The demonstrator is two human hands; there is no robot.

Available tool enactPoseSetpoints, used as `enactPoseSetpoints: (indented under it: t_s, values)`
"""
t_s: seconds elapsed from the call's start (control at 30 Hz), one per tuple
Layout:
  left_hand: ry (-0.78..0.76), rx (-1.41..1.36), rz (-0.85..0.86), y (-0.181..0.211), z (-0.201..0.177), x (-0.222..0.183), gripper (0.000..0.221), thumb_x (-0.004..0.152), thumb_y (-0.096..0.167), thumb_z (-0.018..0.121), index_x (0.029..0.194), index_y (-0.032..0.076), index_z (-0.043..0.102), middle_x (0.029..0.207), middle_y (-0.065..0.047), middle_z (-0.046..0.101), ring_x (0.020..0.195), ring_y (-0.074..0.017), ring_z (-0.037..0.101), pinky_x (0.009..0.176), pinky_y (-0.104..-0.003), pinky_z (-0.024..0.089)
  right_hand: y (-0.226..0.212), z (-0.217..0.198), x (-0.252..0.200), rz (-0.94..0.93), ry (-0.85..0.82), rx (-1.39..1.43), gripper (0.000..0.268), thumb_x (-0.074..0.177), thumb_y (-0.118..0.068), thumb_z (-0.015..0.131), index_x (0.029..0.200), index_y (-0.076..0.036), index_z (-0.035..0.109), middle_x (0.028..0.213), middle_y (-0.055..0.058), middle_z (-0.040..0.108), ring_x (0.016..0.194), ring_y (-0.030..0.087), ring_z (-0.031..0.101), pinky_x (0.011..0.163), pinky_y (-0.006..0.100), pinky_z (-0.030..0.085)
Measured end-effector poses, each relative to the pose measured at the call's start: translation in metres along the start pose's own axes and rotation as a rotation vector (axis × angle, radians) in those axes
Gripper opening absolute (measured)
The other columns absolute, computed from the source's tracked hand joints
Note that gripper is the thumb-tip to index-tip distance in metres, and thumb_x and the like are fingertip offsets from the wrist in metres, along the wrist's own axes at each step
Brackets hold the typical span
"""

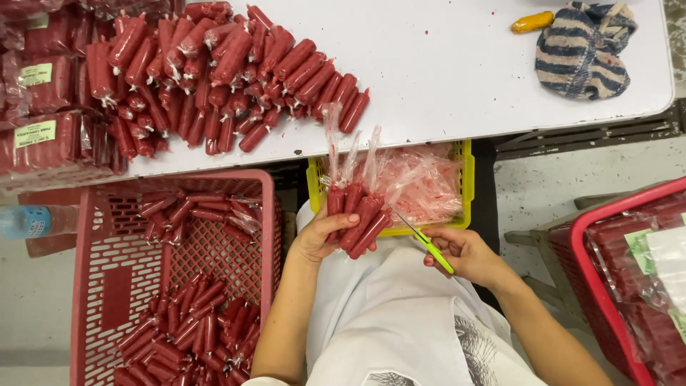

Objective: Trimming the excess plastic casing from small red sausages using scissors and placing them in a crate.

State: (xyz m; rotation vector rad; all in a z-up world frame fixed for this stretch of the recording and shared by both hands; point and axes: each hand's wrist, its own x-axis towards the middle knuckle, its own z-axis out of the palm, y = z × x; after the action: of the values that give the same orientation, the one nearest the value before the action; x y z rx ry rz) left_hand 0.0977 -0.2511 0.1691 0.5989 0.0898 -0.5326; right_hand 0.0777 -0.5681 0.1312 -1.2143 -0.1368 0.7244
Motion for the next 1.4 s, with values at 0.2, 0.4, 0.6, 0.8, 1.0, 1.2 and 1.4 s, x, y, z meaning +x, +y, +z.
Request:
enactPoseSetpoints:
  t_s: [0.2, 0.4, 0.6, 0.8, 1.0, 1.2, 1.4]
  values:
    - [-0.016, 0.002, -0.021, 0.005, 0.017, 0.0, 0.044, 0.082, 0.005, 0.071, 0.124, 0.0, 0.057, 0.096, -0.035, 0.068, 0.062, -0.0524, 0.069, 0.049, -0.051, 0.062, 0.004, 0.005, -0.007, 0.024, 0.025, 0.009, 0.062, 0.077, 0.025, 0.065, 0.136, 0.005, 0.059, 0.065, 0.018, 0.06, 0.04, 0.019, 0.062, 0.036, 0.026, 0.052]
    - [-0.015, -0.01, 0.01, -0.003, 0.015, 0.006, 0.043, 0.083, 0.002, 0.07, 0.123, -0.002, 0.056, 0.095, -0.037, 0.067, 0.061, -0.055, 0.068, 0.047, -0.054, 0.06, 0.01, -0.003, 0.0, 0.019, 0.046, -0.005, 0.06, 0.079, 0.024, 0.063, 0.136, 0.006, 0.059, 0.067, 0.015, 0.059, 0.043, 0.016, 0.059, 0.041, 0.028, 0.054]
    - [0.022, -0.006, 0.004, 0.006, 0.022, 0.004, 0.043, 0.081, 0.0, 0.072, 0.121, -0.003, 0.058, 0.093, -0.035, 0.067, 0.062, -0.0542, 0.068, 0.048, -0.058, 0.06, 0.001, -0.001, -0.006, 0.02, 0.089, -0.034, 0.059, 0.078, 0.023, 0.065, 0.134, 0.007, 0.059, 0.069, 0.02, 0.065, 0.045, 0.019, 0.062, 0.038, 0.025, 0.051]
    - [0.031, 0.075, -0.041, 0.004, 0.032, 0.006, 0.044, 0.079, -0.004, 0.075, 0.12, -0.009, 0.061, 0.09, -0.031, 0.067, 0.064, -0.0509, 0.069, 0.051, -0.064, 0.058, 0.0, -0.001, 0.01, -0.02, 0.087, -0.081, 0.062, 0.075, 0.021, 0.071, 0.134, 0.005, 0.061, 0.075, 0.02, 0.067, 0.049, 0.021, 0.068, 0.047, 0.029, 0.06]
    - [0.078, 0.176, -0.077, 0.024, 0.047, 0.005, 0.048, 0.074, 0.001, 0.082, 0.117, -0.009, 0.063, 0.085, -0.023, 0.065, 0.065, -0.0424, 0.07, 0.052, -0.061, 0.06, 0.005, -0.011, 0.0, -0.026, 0.096, -0.086, 0.059, 0.08, 0.022, 0.063, 0.136, 0.003, 0.059, 0.071, 0.012, 0.06, 0.048, 0.015, 0.062, 0.045, 0.024, 0.054]
    - [0.076, 0.324, -0.145, 0.018, 0.011, 0.018, 0.057, 0.069, -0.004, 0.087, 0.12, -0.009, 0.061, 0.087, -0.026, 0.064, 0.065, -0.0459, 0.069, 0.049, -0.063, 0.059, 0.013, -0.02, -0.005, -0.041, 0.044, -0.249, 0.062, 0.079, 0.018, 0.072, 0.137, 0.0, 0.061, 0.076, 0.016, 0.066, 0.065, 0.017, 0.068, 0.062, 0.032, 0.06]
    - [0.042, 0.623, -0.19, 0.0, -0.044, 0.039, 0.066, 0.065, 0.011, 0.094, 0.122, -0.001, 0.064, 0.093, -0.017, 0.066, 0.073, -0.03, 0.068, 0.052, -0.045, 0.062, 0.003, -0.005, 0.005, -0.004, 0.055, -0.209, 0.057, 0.084, 0.018, 0.064, 0.137, 0.0, 0.06, 0.079, 0.013, 0.063, 0.068, 0.017, 0.065, 0.06, 0.033, 0.06]
